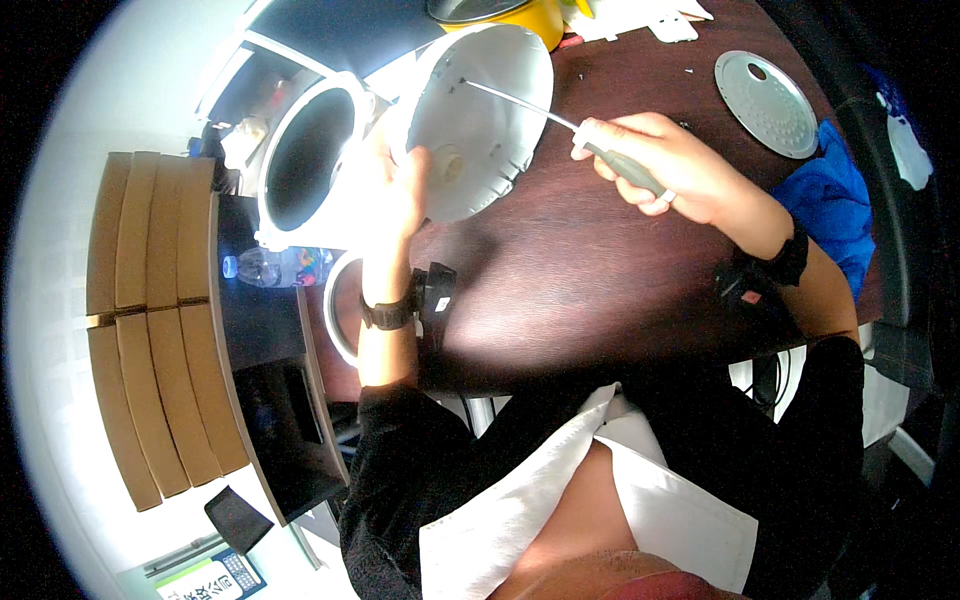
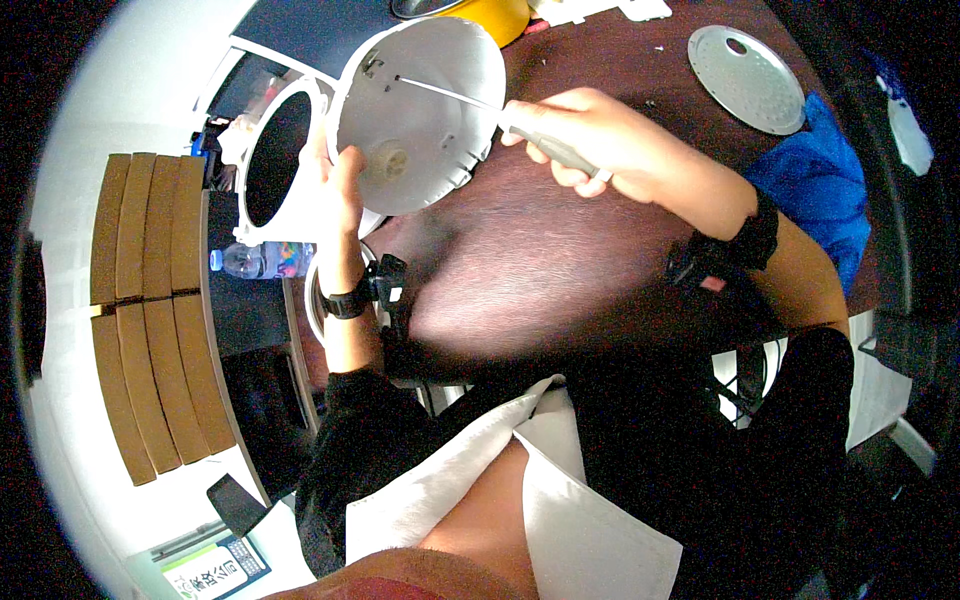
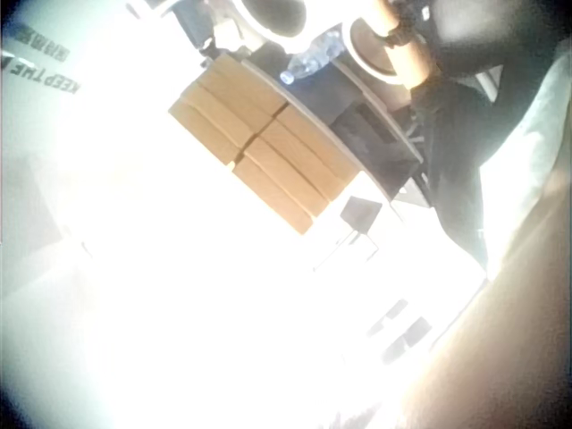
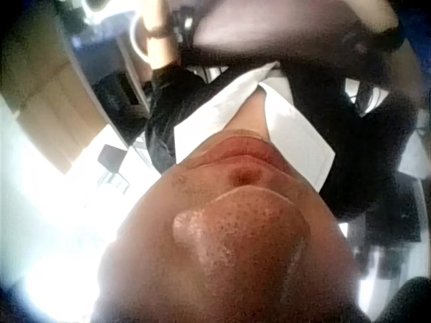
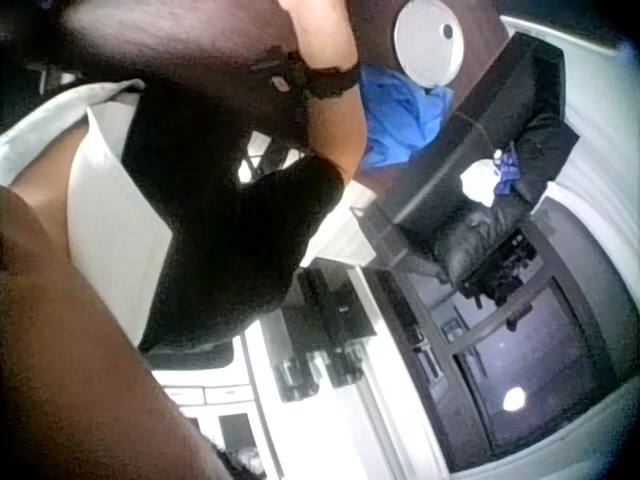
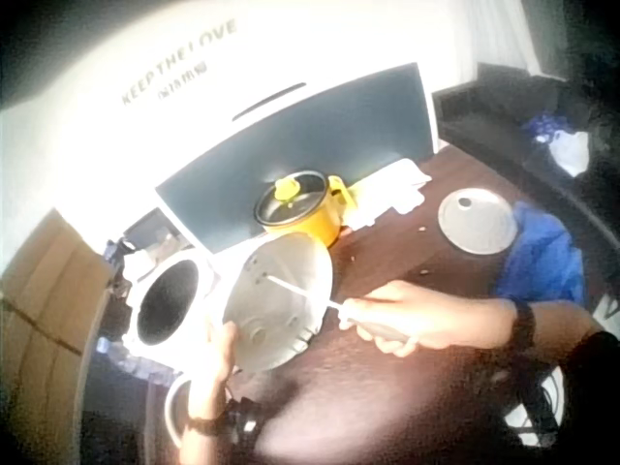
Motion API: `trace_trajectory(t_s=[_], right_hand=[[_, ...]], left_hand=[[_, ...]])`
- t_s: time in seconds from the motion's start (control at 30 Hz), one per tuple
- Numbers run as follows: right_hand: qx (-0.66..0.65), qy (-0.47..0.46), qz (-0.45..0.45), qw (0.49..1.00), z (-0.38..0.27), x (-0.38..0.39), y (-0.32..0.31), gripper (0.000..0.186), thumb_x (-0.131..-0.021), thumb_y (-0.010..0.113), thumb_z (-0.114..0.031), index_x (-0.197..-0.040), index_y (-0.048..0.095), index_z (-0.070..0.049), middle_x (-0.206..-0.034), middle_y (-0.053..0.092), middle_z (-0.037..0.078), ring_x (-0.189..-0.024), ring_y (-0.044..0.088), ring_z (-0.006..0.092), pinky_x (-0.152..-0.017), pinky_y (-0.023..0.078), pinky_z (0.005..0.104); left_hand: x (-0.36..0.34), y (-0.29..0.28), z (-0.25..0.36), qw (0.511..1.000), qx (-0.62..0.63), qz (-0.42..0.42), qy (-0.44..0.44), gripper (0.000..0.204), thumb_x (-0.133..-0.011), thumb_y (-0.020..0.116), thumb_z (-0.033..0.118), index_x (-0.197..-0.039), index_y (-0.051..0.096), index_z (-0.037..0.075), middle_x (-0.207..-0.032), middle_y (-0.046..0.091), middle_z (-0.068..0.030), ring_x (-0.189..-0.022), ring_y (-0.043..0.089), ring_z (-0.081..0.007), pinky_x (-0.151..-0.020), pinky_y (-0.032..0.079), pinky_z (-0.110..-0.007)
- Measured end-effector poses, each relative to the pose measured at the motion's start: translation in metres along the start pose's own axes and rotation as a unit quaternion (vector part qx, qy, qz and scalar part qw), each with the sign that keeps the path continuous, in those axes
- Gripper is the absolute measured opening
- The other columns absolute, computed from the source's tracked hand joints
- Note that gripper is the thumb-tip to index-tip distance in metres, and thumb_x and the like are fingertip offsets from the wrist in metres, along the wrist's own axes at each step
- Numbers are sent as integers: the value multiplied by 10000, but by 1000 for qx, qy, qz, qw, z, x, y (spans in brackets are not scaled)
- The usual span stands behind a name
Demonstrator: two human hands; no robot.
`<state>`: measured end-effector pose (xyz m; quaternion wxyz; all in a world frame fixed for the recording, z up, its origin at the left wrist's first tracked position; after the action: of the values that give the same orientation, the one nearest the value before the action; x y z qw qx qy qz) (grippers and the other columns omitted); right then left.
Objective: The person uses a screwdriver to remove screws from a white plastic lid of a rice cooker, then wipes the lid with a blue cloth. The person handles the lid and a perforated metal plate, placing them on the table.
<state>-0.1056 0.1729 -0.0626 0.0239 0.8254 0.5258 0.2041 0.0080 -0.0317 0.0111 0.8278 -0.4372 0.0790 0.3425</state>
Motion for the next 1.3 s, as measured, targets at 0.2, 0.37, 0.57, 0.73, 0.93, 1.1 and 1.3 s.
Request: trace_trajectory(t_s=[0.2,0.37,0.57,0.73,0.93,1.1,1.3], right_hand=[[439,-178,104,874,-53,5,-35,319,-919,568,-321,-897,648,-13,-602,514,9,-490,436,60,-453,348,234],[493,-275,127,816,-71,12,-25,299,-902,587,-271,-919,635,23,-673,594,93,-611,545,142,-576,422,294],[528,-326,122,774,-90,12,-13,306,-868,609,-288,-870,646,16,-695,611,171,-615,593,262,-585,443,365],[582,-321,110,739,-109,15,-4,286,-871,614,-259,-933,646,18,-797,643,162,-716,615,275,-677,464,341],[618,-320,132,706,-113,18,-10,294,-853,630,-271,-932,653,11,-876,648,168,-805,617,309,-745,461,367],[625,-312,118,706,-110,18,-9,297,-847,638,-266,-932,644,19,-896,647,173,-821,617,318,-746,465,363],[622,-349,113,692,-110,19,-13,298,-850,637,-252,-941,637,31,-908,647,180,-841,625,318,-748,475,362]], left_hand=[[0,0,2,998,61,-16,-16,459,-694,484,96,-1125,570,-39,-864,613,-117,-762,527,-189,-732,427,-285],[-2,2,4,997,67,-25,-13,452,-699,487,101,-1122,573,-34,-869,609,-113,-778,524,-189,-741,424,-283],[-1,2,-6,996,80,-24,-8,455,-701,485,92,-1130,571,-32,-874,613,-108,-781,531,-183,-745,427,-280],[0,1,1,998,57,-20,-19,460,-700,502,107,-1136,581,-18,-902,632,-129,-807,570,-207,-760,447,-305],[-1,-2,-17,1000,17,-10,-11,463,-707,538,161,-1146,605,29,-983,637,-189,-910,605,-281,-828,462,-388],[2,-2,-16,1000,23,-1,-5,472,-711,543,168,-1158,596,24,-1023,618,-189,-954,584,-287,-851,451,-397],[4,-5,-9,1000,4,20,-12,457,-714,545,148,-1147,603,17,-984,640,-176,-909,610,-279,-837,464,-378]])
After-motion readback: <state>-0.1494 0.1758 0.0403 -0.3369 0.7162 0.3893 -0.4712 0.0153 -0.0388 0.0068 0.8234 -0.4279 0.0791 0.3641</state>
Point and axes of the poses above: each hand's wrist, its own x-axis away from the middle knuckle, its own y-axis out of the palm, z = x × y, the point moved 8 cm from there along -x, towards the middle knuckle
